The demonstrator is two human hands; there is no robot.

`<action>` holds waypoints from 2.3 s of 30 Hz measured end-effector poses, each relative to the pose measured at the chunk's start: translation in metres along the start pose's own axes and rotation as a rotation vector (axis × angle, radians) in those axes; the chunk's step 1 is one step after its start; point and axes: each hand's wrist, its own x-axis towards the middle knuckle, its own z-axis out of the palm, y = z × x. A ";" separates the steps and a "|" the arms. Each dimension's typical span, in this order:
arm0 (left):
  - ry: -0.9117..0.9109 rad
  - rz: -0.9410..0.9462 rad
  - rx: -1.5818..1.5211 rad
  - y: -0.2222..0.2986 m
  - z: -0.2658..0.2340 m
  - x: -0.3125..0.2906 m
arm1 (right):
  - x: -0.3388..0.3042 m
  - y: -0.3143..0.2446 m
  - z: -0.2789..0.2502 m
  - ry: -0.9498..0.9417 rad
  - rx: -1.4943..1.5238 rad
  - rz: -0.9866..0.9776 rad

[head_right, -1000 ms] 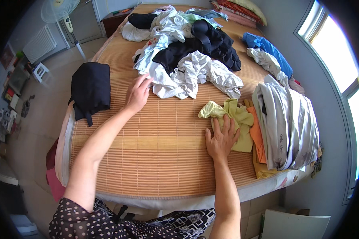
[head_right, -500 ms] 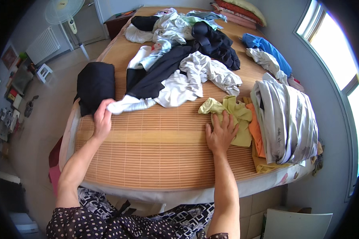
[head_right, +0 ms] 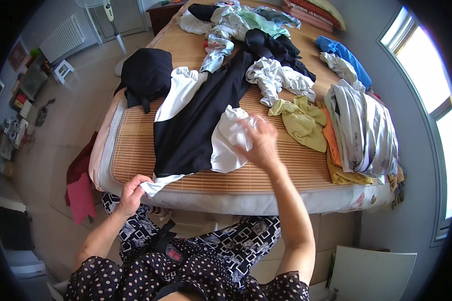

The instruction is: The person folds various clothing items on a bed, including a black sweatshirt, a patterned towel, denim shorts, and a light green shirt. They smooth and align each item before folding it into a neat stack.

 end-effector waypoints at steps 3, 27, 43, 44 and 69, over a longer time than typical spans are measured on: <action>-0.049 -0.055 -0.093 0.012 0.002 -0.001 | -0.011 -0.004 0.026 -0.190 -0.041 -0.206; 0.224 -0.544 -0.751 -0.030 -0.057 -0.059 | -0.019 -0.062 0.018 -0.757 0.172 0.115; 0.518 -0.865 -0.587 -0.077 -0.213 -0.194 | 0.084 0.171 -0.028 0.031 -0.093 0.427; 0.541 -0.849 -0.577 -0.077 -0.207 -0.190 | 0.096 0.195 -0.043 0.187 -0.081 0.716; 0.287 -0.855 0.503 -0.042 -0.152 -0.134 | 0.096 0.150 -0.143 0.668 -0.848 1.031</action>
